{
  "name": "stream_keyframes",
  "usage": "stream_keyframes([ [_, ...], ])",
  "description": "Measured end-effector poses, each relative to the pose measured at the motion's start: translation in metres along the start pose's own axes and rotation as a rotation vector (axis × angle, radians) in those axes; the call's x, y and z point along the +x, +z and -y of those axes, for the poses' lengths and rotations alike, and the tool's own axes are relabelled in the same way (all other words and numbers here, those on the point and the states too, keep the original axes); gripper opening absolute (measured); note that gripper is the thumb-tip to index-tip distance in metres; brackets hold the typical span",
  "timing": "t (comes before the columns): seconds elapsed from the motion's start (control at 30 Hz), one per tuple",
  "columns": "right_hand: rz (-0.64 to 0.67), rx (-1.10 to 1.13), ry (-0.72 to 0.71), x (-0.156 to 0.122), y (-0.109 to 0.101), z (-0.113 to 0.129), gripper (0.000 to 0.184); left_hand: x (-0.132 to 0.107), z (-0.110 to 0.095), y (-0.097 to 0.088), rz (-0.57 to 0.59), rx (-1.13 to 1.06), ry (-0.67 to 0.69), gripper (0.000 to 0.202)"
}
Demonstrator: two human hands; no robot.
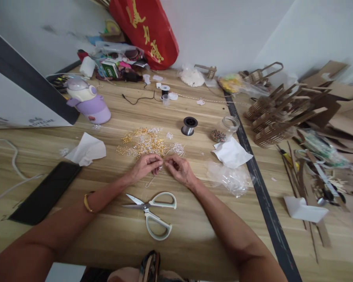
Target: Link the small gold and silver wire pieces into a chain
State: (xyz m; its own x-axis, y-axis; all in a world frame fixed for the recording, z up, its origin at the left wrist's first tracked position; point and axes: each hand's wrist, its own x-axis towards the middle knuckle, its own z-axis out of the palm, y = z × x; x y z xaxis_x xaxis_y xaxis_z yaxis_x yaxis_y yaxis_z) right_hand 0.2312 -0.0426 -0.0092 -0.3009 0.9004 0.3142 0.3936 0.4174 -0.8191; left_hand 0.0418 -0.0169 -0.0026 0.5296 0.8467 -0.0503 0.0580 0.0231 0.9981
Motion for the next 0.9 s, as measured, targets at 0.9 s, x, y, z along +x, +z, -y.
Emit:
stream_keyframes([
  [0.9,0.026,-0.015,-0.054,-0.0014,0.0001,-0.0002,0.015,0.0009,0.0033,0.0011,0.005,-0.001,0.001,0.032],
])
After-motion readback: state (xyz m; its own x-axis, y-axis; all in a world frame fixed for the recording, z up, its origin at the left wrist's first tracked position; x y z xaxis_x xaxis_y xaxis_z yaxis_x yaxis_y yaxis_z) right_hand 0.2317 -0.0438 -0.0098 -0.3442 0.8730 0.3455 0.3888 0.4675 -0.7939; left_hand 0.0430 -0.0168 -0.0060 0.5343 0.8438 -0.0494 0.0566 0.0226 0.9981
